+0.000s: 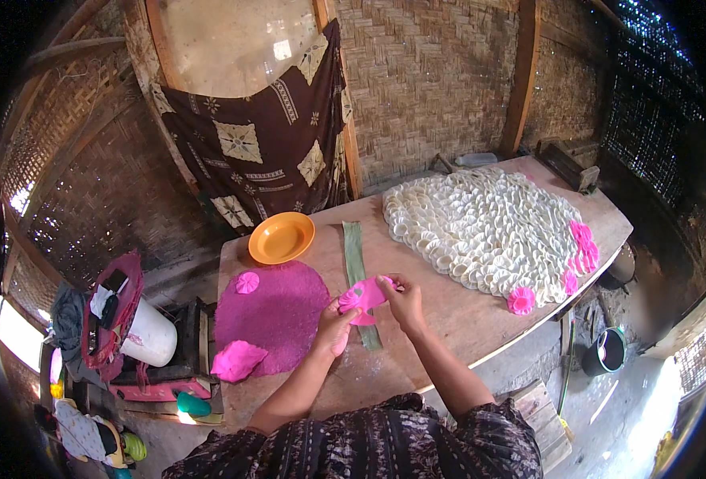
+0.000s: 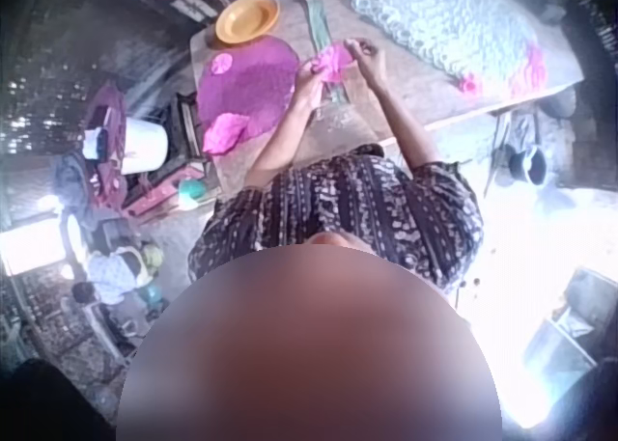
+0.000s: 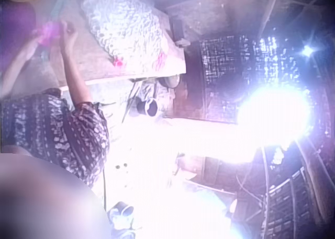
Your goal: The person repeatedly pinches and shapes small pieces of pink clay into flower-like forms using a clear plastic mold on a wooden table. The person places the finished pink flowers onto a large white textured mat. The person also handles a green leaf and a yellow bowl on the table.
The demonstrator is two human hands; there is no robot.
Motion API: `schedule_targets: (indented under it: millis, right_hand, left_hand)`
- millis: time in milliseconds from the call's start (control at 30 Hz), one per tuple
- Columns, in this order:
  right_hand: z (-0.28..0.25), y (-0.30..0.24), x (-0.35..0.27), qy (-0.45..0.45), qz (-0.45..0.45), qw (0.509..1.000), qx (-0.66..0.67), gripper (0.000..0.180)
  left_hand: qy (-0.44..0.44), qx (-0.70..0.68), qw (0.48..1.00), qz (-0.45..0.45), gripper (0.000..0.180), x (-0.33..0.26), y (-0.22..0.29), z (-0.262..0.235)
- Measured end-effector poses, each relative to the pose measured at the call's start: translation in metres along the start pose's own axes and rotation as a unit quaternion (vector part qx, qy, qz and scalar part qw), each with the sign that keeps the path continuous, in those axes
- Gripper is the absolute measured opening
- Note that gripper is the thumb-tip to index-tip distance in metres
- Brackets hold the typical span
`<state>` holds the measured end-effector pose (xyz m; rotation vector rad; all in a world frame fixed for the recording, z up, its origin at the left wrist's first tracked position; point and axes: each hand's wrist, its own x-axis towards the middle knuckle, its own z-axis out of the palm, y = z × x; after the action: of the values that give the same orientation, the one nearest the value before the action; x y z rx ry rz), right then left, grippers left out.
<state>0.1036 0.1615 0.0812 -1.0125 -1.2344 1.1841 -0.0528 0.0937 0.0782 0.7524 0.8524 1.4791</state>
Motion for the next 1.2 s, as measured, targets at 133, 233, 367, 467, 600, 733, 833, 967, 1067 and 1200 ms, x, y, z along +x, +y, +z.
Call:
schedule_targets:
  millis: [133,233,367,467,600,733,833,967,1067,1200]
  right_hand:
    - [-0.008,0.005,0.008,0.049,0.033,0.987,-0.147,0.03]
    - [-0.005,-0.002,-0.001,-0.037,0.083,0.993,-0.075,0.034]
    - [0.014,-0.017,-0.028,-0.158,0.21,0.956,0.13,0.035]
    - [0.027,-0.024,-0.038,-0.195,0.277,0.866,0.369,0.028]
    - [0.024,-0.036,-0.033,-0.159,0.136,0.935,0.287,0.019]
    - [0.014,-0.058,-0.029,-0.174,0.112,0.958,0.199,0.023]
    - [0.009,-0.081,-0.028,-0.199,0.109,0.967,0.115,0.027]
    - [0.004,-0.104,-0.026,-0.231,0.03,0.972,-0.03,0.024]
    - [0.007,-0.113,-0.027,-0.247,-0.028,0.963,-0.104,0.021]
    - [0.013,-0.124,-0.033,-0.203,-0.165,0.928,-0.267,0.023]
  left_hand:
    - [0.022,-0.055,0.998,0.0,0.026,0.004,0.006,-0.008]
    - [0.08,-0.17,0.982,0.008,0.02,0.006,0.023,-0.01]
    - [0.094,-0.21,0.971,0.066,0.022,-0.001,0.037,0.005]
    - [0.083,-0.131,0.983,0.101,0.026,-0.01,0.041,0.016]
    - [0.1,-0.018,0.989,0.106,0.035,-0.016,0.052,0.016]
    - [0.051,-0.026,0.998,0.033,0.042,-0.022,0.067,0.015]
    - [0.032,0.003,0.999,-0.007,0.045,-0.027,0.073,0.019]
    - [0.0,0.057,0.998,-0.019,0.048,-0.027,0.077,0.022]
    - [-0.009,0.144,0.99,-0.004,0.051,-0.025,0.08,0.022]
    - [-0.011,0.332,0.939,0.086,0.057,-0.034,0.086,0.027]
